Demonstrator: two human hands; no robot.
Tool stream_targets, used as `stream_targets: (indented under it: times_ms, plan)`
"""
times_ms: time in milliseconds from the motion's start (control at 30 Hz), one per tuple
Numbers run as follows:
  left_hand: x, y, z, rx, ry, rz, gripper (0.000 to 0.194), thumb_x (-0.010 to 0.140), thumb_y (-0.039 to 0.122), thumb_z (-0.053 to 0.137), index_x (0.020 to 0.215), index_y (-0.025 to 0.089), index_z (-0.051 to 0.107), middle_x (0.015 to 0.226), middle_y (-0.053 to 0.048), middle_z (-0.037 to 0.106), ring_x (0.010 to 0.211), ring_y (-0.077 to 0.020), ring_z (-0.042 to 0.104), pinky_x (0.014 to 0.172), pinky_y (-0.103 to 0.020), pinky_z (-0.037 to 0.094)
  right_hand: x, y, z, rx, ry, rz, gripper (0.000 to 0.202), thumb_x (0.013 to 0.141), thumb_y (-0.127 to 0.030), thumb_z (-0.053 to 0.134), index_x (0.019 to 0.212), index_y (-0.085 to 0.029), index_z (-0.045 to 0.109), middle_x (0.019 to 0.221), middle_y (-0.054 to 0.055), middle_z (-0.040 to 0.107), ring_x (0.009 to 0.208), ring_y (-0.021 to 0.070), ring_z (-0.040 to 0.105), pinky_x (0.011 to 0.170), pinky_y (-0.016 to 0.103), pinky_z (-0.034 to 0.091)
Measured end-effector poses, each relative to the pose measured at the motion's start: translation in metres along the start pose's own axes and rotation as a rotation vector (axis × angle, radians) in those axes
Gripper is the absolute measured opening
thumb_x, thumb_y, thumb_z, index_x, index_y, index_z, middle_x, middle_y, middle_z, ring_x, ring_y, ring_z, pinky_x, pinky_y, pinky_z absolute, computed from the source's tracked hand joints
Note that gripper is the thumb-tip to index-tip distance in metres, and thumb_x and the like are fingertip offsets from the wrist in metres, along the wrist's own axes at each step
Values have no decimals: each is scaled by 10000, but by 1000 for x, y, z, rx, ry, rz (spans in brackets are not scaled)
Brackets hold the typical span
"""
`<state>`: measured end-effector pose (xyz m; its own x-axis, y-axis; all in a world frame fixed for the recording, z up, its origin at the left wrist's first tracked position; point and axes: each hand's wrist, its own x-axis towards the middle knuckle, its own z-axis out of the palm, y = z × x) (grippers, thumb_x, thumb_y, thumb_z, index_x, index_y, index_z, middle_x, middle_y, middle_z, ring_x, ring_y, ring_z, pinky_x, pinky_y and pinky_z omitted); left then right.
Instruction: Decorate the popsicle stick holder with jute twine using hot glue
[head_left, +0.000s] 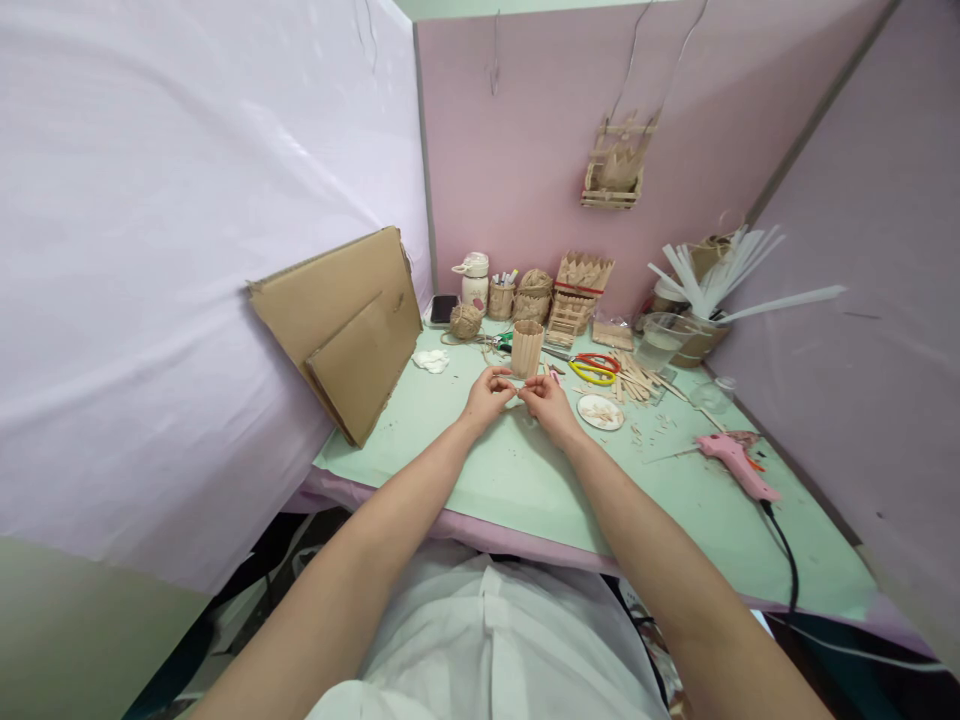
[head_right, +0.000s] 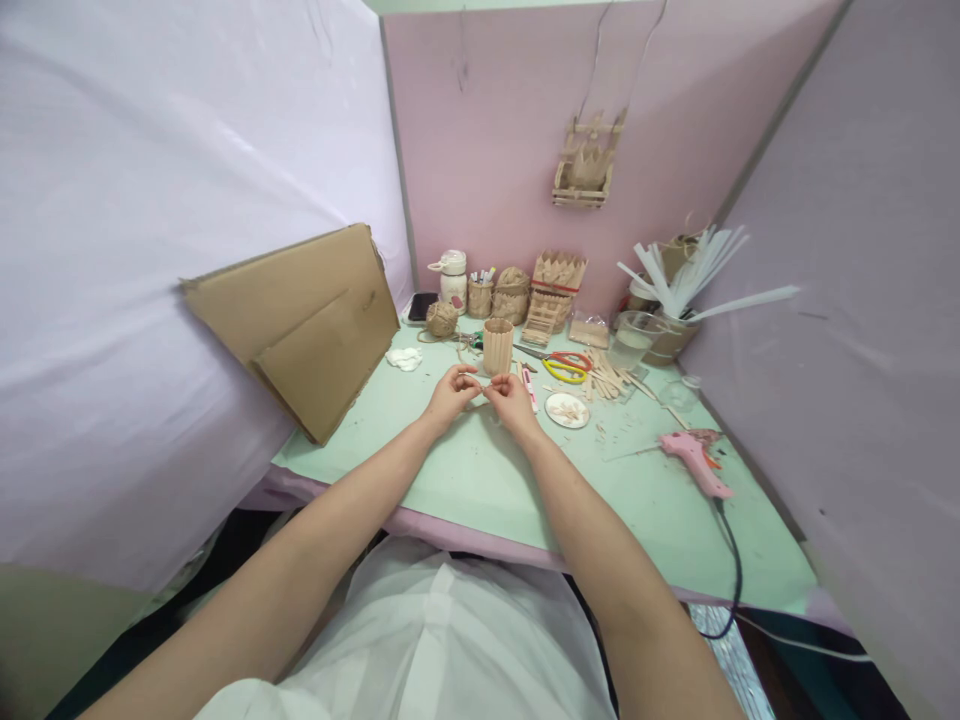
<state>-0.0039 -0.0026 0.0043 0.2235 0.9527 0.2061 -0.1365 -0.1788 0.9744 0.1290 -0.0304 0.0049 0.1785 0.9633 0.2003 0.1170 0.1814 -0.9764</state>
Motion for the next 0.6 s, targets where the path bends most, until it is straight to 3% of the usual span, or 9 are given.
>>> stream_targets:
  times_ms: [100, 267, 333, 500, 600]
  plan:
    - [-2, 3, 1, -33, -2, -42, 369, 652, 177, 664, 992, 176, 519, 705, 28, 604, 643, -85, 543, 597, -205, 389, 0, 0, 0, 99, -17, 113, 384, 599, -411, 705, 831, -212, 472, 637, -26, 580, 452, 79, 405, 396, 209, 293]
    - [-3, 8, 2, -92, -27, -91, 395, 623, 201, 685, 981, 187, 517, 698, 48, 598, 545, -61, 471, 552, -208, 352, 1, 1, 0, 138, -18, 160, 377, 597, -390, 694, 839, -215, 464, 626, -40, 560, 475, 90, 420, 425, 214, 309]
    - [-3, 8, 2, -101, -30, -100, 411, 620, 214, 696, 992, 190, 522, 705, 44, 601, 549, -64, 471, 553, -211, 354, 1, 2, -1, 69, 5, 108, 327, 616, -393, 671, 809, -216, 475, 611, -45, 541, 493, 102, 428, 459, 233, 336]
    - [-1, 2, 0, -96, -12, -53, 430, 636, 222, 708, 1024, 183, 529, 721, 36, 615, 611, -77, 520, 628, -229, 405, -1, -2, -3, -241, 66, -194, 161, 688, -354, 592, 707, -198, 558, 704, 11, 593, 652, 152, 510, 663, 306, 428]
    - [1, -2, -1, -85, 2, -5, 410, 655, 209, 700, 1028, 183, 532, 732, 32, 628, 671, -89, 561, 702, -250, 434, -4, -5, -2, -330, 78, -236, 149, 711, -335, 562, 720, -195, 611, 744, 38, 629, 680, 169, 527, 698, 326, 436]
